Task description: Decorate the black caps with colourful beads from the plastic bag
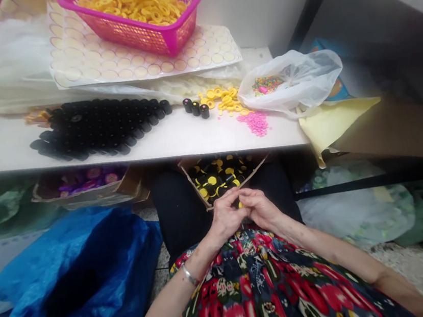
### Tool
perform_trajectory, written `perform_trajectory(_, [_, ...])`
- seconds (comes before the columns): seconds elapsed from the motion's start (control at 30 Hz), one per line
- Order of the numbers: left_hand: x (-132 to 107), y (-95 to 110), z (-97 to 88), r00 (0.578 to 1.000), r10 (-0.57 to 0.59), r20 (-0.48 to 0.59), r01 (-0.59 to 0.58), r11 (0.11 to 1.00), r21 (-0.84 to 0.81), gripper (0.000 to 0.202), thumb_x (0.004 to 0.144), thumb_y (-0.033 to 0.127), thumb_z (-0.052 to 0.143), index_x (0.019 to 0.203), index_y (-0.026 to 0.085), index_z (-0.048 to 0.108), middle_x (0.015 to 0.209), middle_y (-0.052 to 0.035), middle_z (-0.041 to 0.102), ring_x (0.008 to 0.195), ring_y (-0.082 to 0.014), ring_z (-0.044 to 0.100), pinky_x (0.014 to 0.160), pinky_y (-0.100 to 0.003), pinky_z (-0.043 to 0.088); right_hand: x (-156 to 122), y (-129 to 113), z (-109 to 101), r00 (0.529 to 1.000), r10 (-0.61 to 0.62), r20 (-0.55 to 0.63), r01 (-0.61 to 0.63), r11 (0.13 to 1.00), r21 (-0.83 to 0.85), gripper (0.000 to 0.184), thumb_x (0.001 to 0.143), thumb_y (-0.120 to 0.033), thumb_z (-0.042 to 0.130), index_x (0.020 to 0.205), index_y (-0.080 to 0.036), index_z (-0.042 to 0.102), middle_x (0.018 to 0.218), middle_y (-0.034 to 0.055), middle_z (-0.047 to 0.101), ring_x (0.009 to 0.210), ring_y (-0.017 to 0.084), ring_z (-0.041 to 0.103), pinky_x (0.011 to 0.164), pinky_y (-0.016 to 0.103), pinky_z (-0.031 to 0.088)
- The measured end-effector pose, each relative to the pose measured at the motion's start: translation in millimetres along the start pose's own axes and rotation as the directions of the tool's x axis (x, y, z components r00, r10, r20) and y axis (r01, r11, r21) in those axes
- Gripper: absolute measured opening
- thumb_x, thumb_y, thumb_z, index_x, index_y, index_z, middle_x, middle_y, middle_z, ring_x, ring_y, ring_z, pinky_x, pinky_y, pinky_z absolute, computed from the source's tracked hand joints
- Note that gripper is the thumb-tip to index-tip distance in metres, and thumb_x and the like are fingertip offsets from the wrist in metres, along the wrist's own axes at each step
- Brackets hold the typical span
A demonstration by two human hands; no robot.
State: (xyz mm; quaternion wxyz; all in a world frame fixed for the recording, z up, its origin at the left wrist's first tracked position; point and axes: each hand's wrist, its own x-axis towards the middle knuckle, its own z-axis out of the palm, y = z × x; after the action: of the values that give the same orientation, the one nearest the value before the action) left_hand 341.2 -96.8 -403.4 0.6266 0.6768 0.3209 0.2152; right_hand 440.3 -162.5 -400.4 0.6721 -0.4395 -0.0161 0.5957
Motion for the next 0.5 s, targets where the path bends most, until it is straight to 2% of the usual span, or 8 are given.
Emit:
perform_trajectory(0.07, [1.6, -2.2, -1.6, 0.999, 0.045, 0.019, -0.045, 0.999, 0.003, 0.042, 0.061, 0.023, 0.077, 0.102, 0.017, 0.069, 0.114, -0.0110, 0.062, 0.104, -0.0239, 0.060, 0.082, -0.034, 0.055, 1.3, -3.2, 0.0, 0.999, 0.034, 0.024, -0.035, 0.999, 0.032, 0.028, 0.053, -0.025, 0.084, 0.074, -0.013, 0.070, 0.071, 0.0027, 0.064, 0.063, 0.012, 0.058, 0.059, 0.022, 0.052])
perform_trajectory(0.13, [2.7, -2.6, -4.0, 0.995, 0.099, 0.023, -0.100, 0.995, 0.027, 0.046, 0.059, 0.028, 0.080, 0.103, 0.018, 0.069, 0.114, -0.0102, 0.061, 0.105, -0.0238, 0.059, 0.088, -0.037, 0.053, 1.7, -5.6, -0.1, 0.995, 0.088, 0.049, -0.091, 0.993, 0.071, 0.030, 0.053, -0.027, 0.085, 0.076, -0.014, 0.069, 0.071, 0.0016, 0.063, 0.063, 0.012, 0.058, 0.058, 0.022, 0.053])
perform_trajectory(0.23, [2.9, -0.2, -6.7, 0.992, 0.128, 0.019, -0.129, 0.989, 0.074, 0.042, 0.059, 0.026, 0.080, 0.099, 0.018, 0.070, 0.116, -0.0112, 0.060, 0.105, -0.0247, 0.059, 0.091, -0.040, 0.051, 1.2, -6.0, -0.7, 0.988, 0.132, 0.077, -0.141, 0.982, 0.123, 0.032, 0.053, -0.027, 0.086, 0.078, -0.016, 0.069, 0.070, -0.0005, 0.062, 0.060, 0.011, 0.056, 0.054, 0.021, 0.052])
perform_trajectory(0.4, [1.5, 0.8, -3.9, 0.982, 0.186, 0.036, -0.188, 0.977, 0.096, 0.031, 0.063, 0.020, 0.075, 0.093, 0.017, 0.071, 0.114, -0.0105, 0.062, 0.101, -0.0226, 0.061, 0.084, -0.034, 0.054, 1.0, -1.6, -0.7, 0.994, 0.045, 0.098, -0.044, 0.999, -0.002, 0.031, 0.056, -0.029, 0.085, 0.079, -0.014, 0.070, 0.069, 0.0017, 0.062, 0.060, 0.011, 0.055, 0.053, 0.020, 0.049])
perform_trajectory(0.5, [3.0, -2.5, -1.2, 0.972, 0.236, 0.023, -0.237, 0.967, 0.089, 0.025, 0.065, 0.014, 0.067, 0.090, 0.017, 0.071, 0.106, -0.0082, 0.065, 0.097, -0.0204, 0.063, 0.083, -0.032, 0.054, 2.1, 1.4, 0.5, 0.998, -0.018, 0.067, 0.020, 0.999, -0.031, 0.031, 0.054, -0.028, 0.086, 0.073, -0.012, 0.069, 0.065, 0.0013, 0.060, 0.058, 0.009, 0.053, 0.053, 0.019, 0.047])
